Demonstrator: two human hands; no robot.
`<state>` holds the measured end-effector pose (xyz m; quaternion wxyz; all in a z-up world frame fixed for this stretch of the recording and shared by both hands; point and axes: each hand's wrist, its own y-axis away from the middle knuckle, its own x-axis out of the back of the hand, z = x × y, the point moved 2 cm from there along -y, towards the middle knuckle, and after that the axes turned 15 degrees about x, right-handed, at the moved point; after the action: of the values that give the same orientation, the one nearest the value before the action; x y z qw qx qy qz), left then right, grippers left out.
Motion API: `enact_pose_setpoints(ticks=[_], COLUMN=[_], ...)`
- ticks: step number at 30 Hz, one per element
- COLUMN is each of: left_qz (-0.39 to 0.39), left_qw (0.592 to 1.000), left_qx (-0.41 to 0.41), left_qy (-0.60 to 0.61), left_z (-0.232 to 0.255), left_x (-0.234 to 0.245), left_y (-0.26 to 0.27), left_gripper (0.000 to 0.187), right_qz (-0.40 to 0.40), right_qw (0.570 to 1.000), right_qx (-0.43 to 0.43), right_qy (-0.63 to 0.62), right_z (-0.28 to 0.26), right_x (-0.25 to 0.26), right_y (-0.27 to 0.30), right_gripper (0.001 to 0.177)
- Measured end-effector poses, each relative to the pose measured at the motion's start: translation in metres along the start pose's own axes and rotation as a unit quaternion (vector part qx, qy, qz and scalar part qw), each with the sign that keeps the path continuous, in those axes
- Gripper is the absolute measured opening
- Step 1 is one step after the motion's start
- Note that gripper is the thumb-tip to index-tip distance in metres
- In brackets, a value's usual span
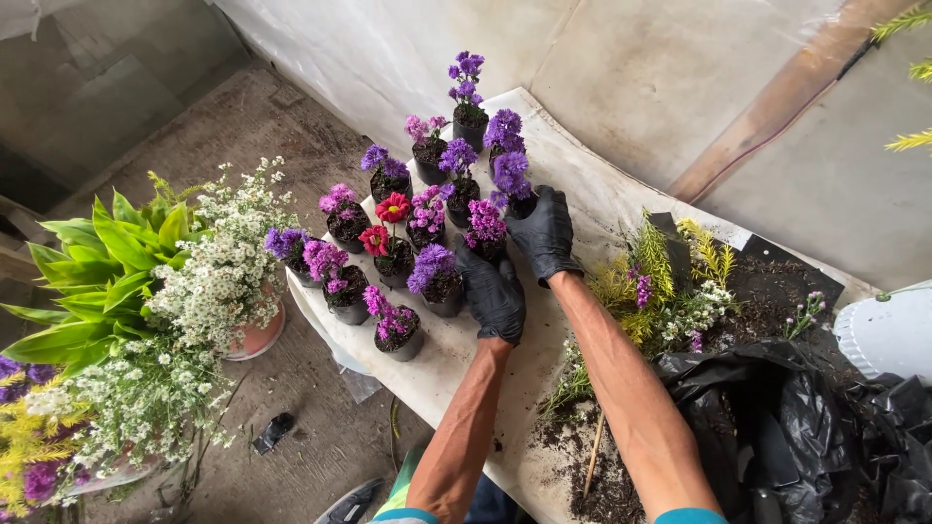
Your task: Potting small flower seedlings into black plastic nursery bags using soil and a small trowel.
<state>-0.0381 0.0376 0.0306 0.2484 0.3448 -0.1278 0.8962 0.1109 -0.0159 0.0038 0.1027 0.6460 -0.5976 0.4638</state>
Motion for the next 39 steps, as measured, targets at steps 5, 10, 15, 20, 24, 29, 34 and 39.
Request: enact_pose_setpoints(ticks=[5,10,15,20,24,29,34,39], left_qz=[-0.013,-0.02,-0.018,-0.02,-0.022,-0.054,-0.058,-0.06], left_qw=[0.997,0.998,0.999,0.998,0.997,0.985,0.979,0.974], left_qx=[0.004,0.017,0.022,0.018,0.007,-0.019,-0.031,-0.056], left_qy=[0.073,0.06,0.03,0.053,0.074,0.162,0.195,0.211], left_z=[-0.009,0.0,0.0,0.003,0.002,-0.006,-0.009,-0.016], left_x=[-0.014,0.001,0.002,0.004,0.003,-0.014,-0.027,-0.038], left_y=[-0.002,-0.002,-0.002,-0.002,-0.007,-0.014,-0.018,-0.02], left_gripper=[0.081,0.083,0.084,0.081,0.081,0.073,0.073,0.071], right_qz=[-0.027,-0.067,-0.093,-0.075,-0.04,0.009,0.02,0.033], right_qw=[0.998,0.997,0.993,0.995,0.997,0.995,0.995,0.996], right_qx=[-0.043,-0.048,-0.033,-0.056,-0.058,-0.067,-0.07,-0.05], right_qy=[0.031,0.009,-0.058,-0.046,-0.042,-0.069,-0.071,-0.059], right_z=[0.001,0.006,0.005,0.004,0.011,-0.001,0.003,0.009], right_x=[0.007,0.001,0.014,0.002,0.002,0.011,0.008,0.004], right_y=[0.006,0.007,0.006,0.014,0.017,0.022,0.02,0.021], right_gripper=[0.068,0.089,0.086,0.069,0.061,0.059,0.061,0.062])
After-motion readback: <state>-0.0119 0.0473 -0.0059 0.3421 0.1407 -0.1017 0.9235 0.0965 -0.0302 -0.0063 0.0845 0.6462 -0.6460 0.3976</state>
